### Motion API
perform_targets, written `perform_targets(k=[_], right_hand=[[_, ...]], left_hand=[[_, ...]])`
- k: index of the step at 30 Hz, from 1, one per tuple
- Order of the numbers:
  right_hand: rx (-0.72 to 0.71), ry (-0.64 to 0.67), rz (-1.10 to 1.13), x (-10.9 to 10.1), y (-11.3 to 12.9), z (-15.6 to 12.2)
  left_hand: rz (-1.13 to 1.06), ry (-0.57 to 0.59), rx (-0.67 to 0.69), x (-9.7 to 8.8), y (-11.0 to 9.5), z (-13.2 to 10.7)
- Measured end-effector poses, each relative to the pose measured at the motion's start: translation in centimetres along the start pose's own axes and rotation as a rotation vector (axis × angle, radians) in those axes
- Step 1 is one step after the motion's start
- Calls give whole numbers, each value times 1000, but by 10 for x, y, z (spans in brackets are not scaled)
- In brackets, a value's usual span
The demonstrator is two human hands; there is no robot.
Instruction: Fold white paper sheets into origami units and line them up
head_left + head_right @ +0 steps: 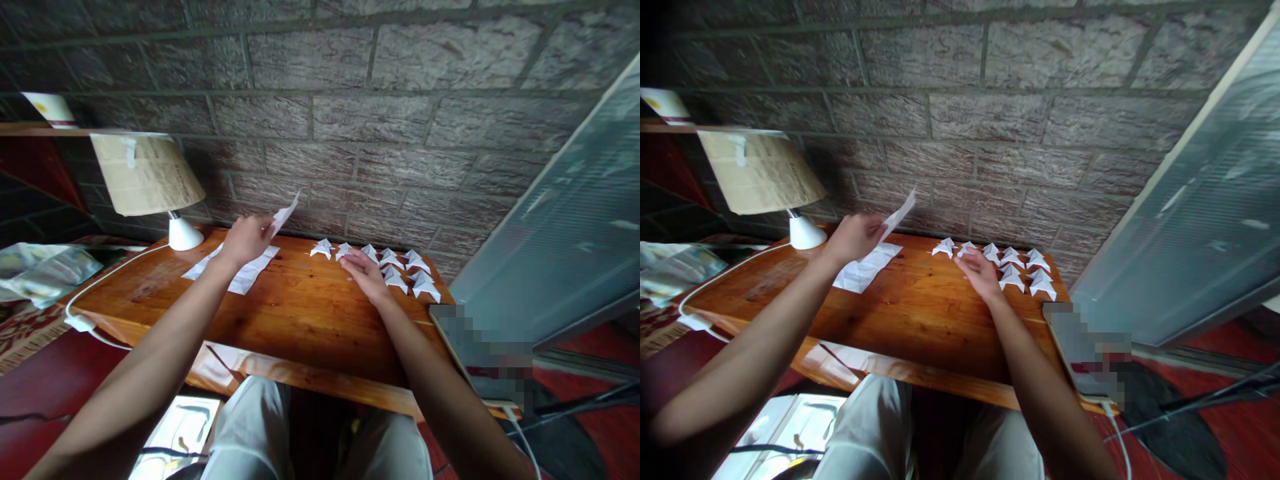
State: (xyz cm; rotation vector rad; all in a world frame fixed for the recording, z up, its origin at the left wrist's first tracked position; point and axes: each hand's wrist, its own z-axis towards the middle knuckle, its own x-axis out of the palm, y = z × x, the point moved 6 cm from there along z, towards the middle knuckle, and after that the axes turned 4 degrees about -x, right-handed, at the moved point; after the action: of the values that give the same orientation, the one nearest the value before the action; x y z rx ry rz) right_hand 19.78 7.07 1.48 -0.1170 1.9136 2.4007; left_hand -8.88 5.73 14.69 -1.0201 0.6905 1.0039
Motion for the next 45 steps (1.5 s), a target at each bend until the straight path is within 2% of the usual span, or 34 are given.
perform_targets(k=[1,3,5,7,9,12,13,15,18,24,28,32,34,37,41,45], right_hand=[[11,-27,113,-3,2,1],[30,-43,298,-10,6,2],[48,-11,419,-15,11,3],[49,9,478,-21,16,4],[49,-5,484,-29,17,6],[83,-54,439,-40,10,9],[91,-66,413,-42,6,10],[91,-85,354,-44,1,12],[79,-92,272,-44,-2,12],[92,-6,210,-40,-1,10],[92,-35,214,-46,-2,10],[107,16,214,-52,-3,12],[115,32,137,-58,-5,13],[64,-12,-25,-74,-4,16],[-37,-80,-131,-89,3,18],[-69,-43,-190,-86,12,16]], left_hand=[[-242,25,73,-4,-19,0],[-710,172,70,3,-47,2],[-1114,322,-29,26,-61,4],[-1392,414,-142,58,-61,7],[-1532,438,-264,92,-48,10],[-1610,438,-398,137,-21,9],[-1609,442,-423,149,-13,8],[-1561,533,-419,167,-6,4],[-1497,643,-421,184,-2,0],[-1438,617,-366,192,6,6],[-1393,585,-333,188,11,7],[-1405,597,-315,184,10,7],[-1427,571,-323,182,11,8],[-1419,546,-335,179,14,7],[-1438,684,-312,172,10,2],[-1557,790,-349,163,3,0]])
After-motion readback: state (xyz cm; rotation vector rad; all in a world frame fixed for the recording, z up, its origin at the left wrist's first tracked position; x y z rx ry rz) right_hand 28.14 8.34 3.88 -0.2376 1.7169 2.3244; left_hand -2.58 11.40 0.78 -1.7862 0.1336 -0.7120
